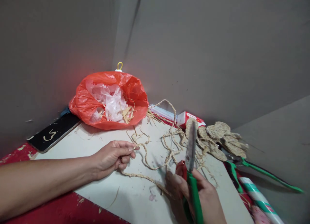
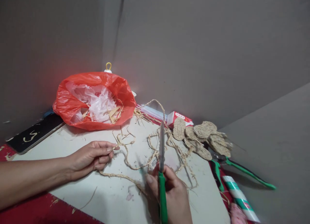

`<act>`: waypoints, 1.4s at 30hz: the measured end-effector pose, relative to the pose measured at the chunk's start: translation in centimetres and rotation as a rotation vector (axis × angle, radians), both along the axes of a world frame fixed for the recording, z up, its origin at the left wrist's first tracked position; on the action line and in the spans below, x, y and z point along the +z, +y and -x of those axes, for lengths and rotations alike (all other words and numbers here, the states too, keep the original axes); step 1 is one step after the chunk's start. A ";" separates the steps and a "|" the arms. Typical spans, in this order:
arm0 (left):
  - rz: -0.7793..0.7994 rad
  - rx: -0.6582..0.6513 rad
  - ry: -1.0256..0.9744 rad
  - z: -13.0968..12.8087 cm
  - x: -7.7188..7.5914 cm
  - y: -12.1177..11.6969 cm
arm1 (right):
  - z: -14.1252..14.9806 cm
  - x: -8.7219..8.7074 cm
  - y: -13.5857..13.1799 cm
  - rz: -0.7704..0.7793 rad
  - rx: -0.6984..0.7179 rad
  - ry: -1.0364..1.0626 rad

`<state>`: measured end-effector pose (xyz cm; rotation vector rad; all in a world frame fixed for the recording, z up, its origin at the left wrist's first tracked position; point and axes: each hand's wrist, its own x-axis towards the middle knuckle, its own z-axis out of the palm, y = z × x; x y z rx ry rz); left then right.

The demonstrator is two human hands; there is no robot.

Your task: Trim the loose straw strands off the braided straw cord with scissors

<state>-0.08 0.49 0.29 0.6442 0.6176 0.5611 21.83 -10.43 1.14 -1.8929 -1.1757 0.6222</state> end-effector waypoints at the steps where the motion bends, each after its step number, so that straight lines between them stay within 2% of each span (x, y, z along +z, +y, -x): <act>1: -0.009 -0.014 0.009 0.0 -0.1 -0.1 | 0.3 0.4 0.1 0.011 -0.021 0.077; 3: -0.051 -0.039 0.037 -0.1 -0.3 -0.4 | 1.1 0.6 0.1 0.020 -0.008 0.267; 7: -0.245 -0.097 0.123 -0.1 -0.7 -1.3 | 2.7 -0.1 -0.2 0.077 0.162 0.667; 10: -0.380 -0.137 0.155 -0.1 -0.5 -2.1 | 3.6 -0.5 -0.4 0.123 0.180 0.759; 13: -0.429 -0.170 0.150 0.0 -0.1 -2.8 | 3.6 -0.3 -0.4 0.060 0.127 0.739; 16: -0.371 -0.199 0.176 0.0 0.3 -2.9 | 2.9 0.0 -0.3 0.002 0.048 0.606; 19: -0.311 -0.207 0.146 0.0 0.6 -2.6 | 2.0 0.2 -0.4 0.024 -0.007 0.402; 25: -0.149 -0.164 0.039 0.2 0.9 -1.7 | 1.7 -0.3 -0.8 -0.003 0.224 0.199; 27: -0.115 -0.141 0.033 0.3 0.9 -1.5 | 1.5 -0.7 -0.9 -0.050 0.279 -0.003; 30: -0.096 -0.116 0.026 0.3 0.7 -1.3 | 0.5 -1.3 -0.8 -0.119 0.340 -0.437; 34: -0.090 -0.095 0.010 0.3 0.4 -1.2 | -0.5 -1.6 -0.5 -0.159 0.274 -0.848; 38: -0.099 -0.074 0.014 0.2 0.3 -1.2 | -0.7 -1.3 -0.3 -0.192 0.253 -1.041; 42: -0.112 -0.077 0.010 0.2 0.2 -1.2 | -0.5 -1.1 -0.1 -0.196 0.265 -1.119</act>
